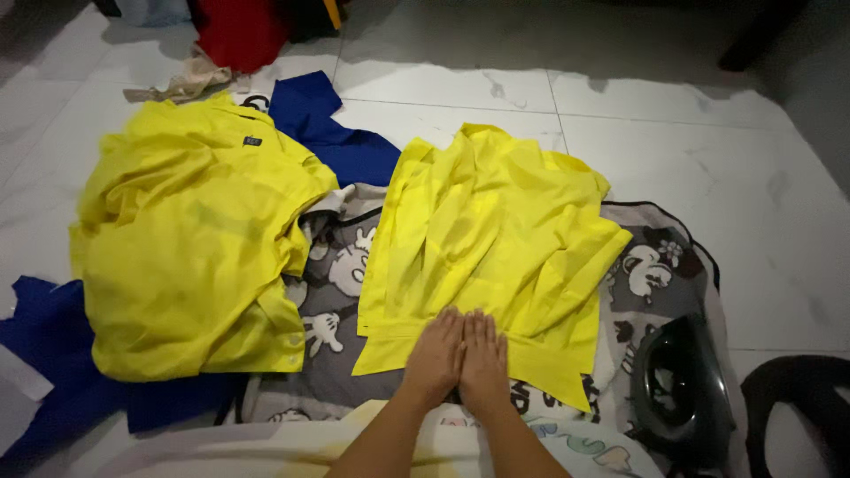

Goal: The person irons a blue garment and a yellow shirt on a flat surface on the floor, then hangs the blue garment on a hanger and places it on a rack.

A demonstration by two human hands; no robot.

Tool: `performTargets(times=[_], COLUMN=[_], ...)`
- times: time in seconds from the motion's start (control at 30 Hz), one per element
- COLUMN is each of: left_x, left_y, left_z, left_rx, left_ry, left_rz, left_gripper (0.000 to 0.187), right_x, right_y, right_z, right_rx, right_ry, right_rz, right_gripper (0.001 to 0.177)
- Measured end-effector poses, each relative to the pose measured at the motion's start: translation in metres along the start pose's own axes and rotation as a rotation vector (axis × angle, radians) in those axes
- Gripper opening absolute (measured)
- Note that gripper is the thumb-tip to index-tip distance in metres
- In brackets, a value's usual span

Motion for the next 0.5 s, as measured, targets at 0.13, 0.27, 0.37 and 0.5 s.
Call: performTargets(times=[0.13,0.27,0.37,0.5], left_x=[-0.009,-0.025,-0.036,-0.046], left_y=[-0.015,-0.036,-0.052,-0.081], left_z=[-0.014,-0.014,-0.011,-0.002], left_rx=[-0.086,-0.174,-0.191,-0.233], left_ry=[-0.189,-0.242,-0.217,-0.229], left_rz=[-0.137,-0.254,-0.289,-0.345], left_gripper=[0.069,0.082,0.083,0.085], right_x=[-0.01,-0.026,-0.022,-0.026], right_y=[0.029,0.067,0.102,0.139], right_z=[0.006,0.013,0.017,0.028], right_rx=[0.325,0.465,0.575,0.697], right_ry=[-0.057,0.009,-0.055,-0.116], right_rz=[0.02,0.02,0.03,-0.007], right_gripper=[0.078,0.091,0.098,0.105])
Point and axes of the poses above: each hand's wrist, its own z-axis away from the middle knuckle, its own x-axis out of the palm, y = z × x, the point moved 9 cm from there along -z, towards the middle knuckle, and after that the axes turned 7 degrees about -z, right-handed, at the moved point
